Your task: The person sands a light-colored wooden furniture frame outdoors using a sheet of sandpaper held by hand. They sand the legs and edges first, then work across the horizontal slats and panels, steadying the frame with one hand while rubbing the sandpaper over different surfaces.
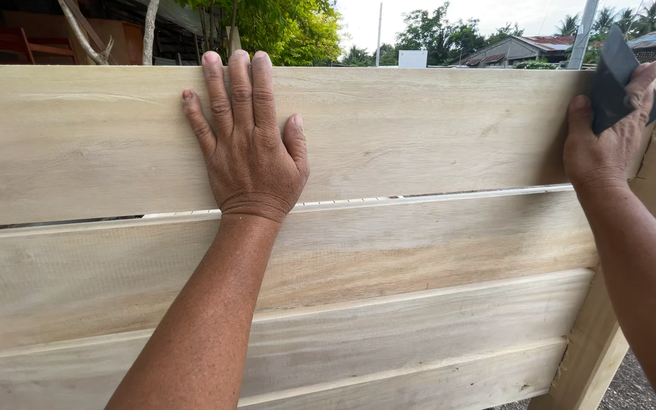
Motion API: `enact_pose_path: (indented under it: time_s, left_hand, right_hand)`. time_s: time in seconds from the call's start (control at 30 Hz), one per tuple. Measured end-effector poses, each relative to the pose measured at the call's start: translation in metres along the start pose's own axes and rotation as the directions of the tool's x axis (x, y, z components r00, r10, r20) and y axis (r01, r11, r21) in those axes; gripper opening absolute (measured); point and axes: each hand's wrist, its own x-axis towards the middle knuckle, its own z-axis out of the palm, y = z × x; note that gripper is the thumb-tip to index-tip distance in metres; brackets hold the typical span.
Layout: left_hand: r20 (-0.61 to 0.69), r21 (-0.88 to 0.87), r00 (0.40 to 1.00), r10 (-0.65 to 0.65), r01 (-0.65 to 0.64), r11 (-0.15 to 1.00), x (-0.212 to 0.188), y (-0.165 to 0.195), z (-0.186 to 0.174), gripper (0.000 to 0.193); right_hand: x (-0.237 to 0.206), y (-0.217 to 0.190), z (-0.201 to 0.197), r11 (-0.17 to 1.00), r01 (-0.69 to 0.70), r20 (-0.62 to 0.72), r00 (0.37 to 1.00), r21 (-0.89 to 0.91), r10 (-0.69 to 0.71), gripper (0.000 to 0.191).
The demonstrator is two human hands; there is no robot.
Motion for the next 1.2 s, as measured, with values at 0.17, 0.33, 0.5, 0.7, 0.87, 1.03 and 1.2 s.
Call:
enact_pose_path:
  time_s: [0.17,0.33,0.5,0.7,0.87,1.03,1.2]
  left_hand:
    - [0.011,0.004,1.0,-0.005,0.005,1.0,-0.002,0.003,0.001,0.069]
    - [0.017,-0.022,1.0,0.002,-0.002,1.0,-0.001,0.003,-0.004,0.071]
    - [0.032,-0.016,0.999,-0.012,0.012,1.0,0.0,0.007,-0.004,0.071]
    - [-0.014,0.017,1.0,-0.003,0.003,1.0,-0.001,0.01,-0.001,0.074]
    - [0.025,0.001,1.0,-0.017,0.017,1.0,-0.002,0.007,-0.001,0.072]
    - [0.026,0.023,1.0,-0.003,0.003,1.0,-0.002,0.006,0.0,0.071]
    - [0.026,0.036,1.0,-0.01,0.009,0.999,-0.001,0.006,0.001,0.071]
  right_hand:
    - [0.002,-0.067,0.028,0.989,-0.149,0.039,0.988,-0.003,0.149,0.06]
    - [-0.016,-0.101,0.065,0.946,0.323,0.066,0.945,-0.028,-0.32,0.063]
    - [-0.012,-0.003,0.027,0.959,0.282,0.005,0.959,-0.021,-0.282,0.066]
    - [-0.003,0.001,0.013,0.989,-0.15,-0.055,0.987,-0.003,0.149,0.067]
    - [-0.047,-0.078,0.051,0.956,0.294,0.039,0.955,0.001,-0.294,0.064]
    - [-0.036,-0.035,0.023,0.884,0.456,0.104,0.879,0.103,-0.465,0.062]
    - [0.002,0.038,-0.004,0.974,0.21,0.032,0.977,0.082,-0.213,0.064]
